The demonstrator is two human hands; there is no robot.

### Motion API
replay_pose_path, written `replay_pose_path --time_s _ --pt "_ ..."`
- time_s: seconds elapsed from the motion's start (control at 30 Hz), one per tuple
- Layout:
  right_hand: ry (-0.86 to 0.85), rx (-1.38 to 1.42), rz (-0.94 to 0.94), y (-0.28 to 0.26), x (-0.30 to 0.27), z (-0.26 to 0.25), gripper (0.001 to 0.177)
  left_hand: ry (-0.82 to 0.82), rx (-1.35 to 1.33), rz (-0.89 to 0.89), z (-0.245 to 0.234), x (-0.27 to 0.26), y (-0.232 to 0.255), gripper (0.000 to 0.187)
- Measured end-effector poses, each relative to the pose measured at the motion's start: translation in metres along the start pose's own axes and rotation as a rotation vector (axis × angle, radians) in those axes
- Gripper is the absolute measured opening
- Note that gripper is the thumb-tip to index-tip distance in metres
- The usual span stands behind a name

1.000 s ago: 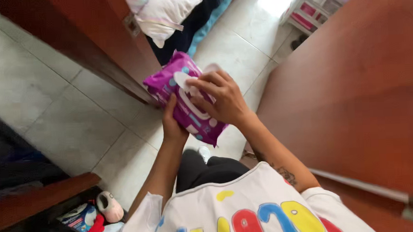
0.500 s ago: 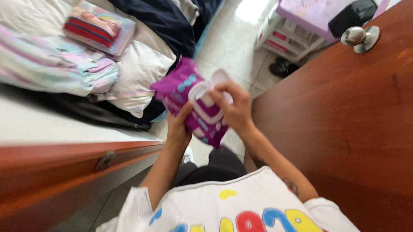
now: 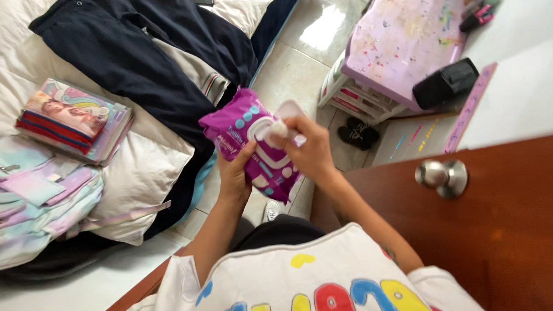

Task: The person pulls a wet wipe from a pack and uses it to wipe down a pair of dark trousers and a pair of black shoes on a bed.

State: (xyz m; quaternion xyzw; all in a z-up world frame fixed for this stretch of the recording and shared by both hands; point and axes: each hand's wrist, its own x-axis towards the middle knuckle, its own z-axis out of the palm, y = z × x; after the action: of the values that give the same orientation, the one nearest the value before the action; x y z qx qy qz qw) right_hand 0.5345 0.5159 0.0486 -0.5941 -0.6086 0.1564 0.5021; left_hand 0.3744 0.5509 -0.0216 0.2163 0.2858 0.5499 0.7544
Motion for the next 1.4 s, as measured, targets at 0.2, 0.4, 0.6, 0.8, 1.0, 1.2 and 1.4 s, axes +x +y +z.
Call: replay_pose_path --time_s 0.2,0.4,0.6,0.8,1.0,1.2,1.4 --pt "0.096 0.45 0.201 0.067 0.085 -0.002 0.012 0.07 0.061 0.034 0.046 0.093 -0.018 0.066" --pt "0.134 0.14 -0.133 0.128 0.185 -0.016 0.017 0.117 0.133 0.04 0.067 0.221 -0.048 0.068" --pt "0.404 0.056 -0.067 0.206 0.336 -0.055 0.022 0.104 0.15 -0.018 0.099 0.384 -0.05 0.07" --pt "0.681 0.574 0.283 0.297 0.422 -0.116 0.023 -0.027 0.108 -0.203 0.163 0.533 -0.072 0.062" --pt "-0.057 -0.552 -0.061 0.342 0.499 -0.107 0.046 -0.194 0.154 -0.301 0.244 0.645 -0.121 0.062" --pt "-0.131 -0.648 0.112 0.444 0.593 -0.159 0.039 -0.197 0.205 -0.417 0.329 0.768 -0.199 0.061" --pt "0.597 -0.57 0.313 0.596 0.668 -0.277 0.03 -0.332 0.336 -0.326 0.436 0.871 -0.266 0.067"
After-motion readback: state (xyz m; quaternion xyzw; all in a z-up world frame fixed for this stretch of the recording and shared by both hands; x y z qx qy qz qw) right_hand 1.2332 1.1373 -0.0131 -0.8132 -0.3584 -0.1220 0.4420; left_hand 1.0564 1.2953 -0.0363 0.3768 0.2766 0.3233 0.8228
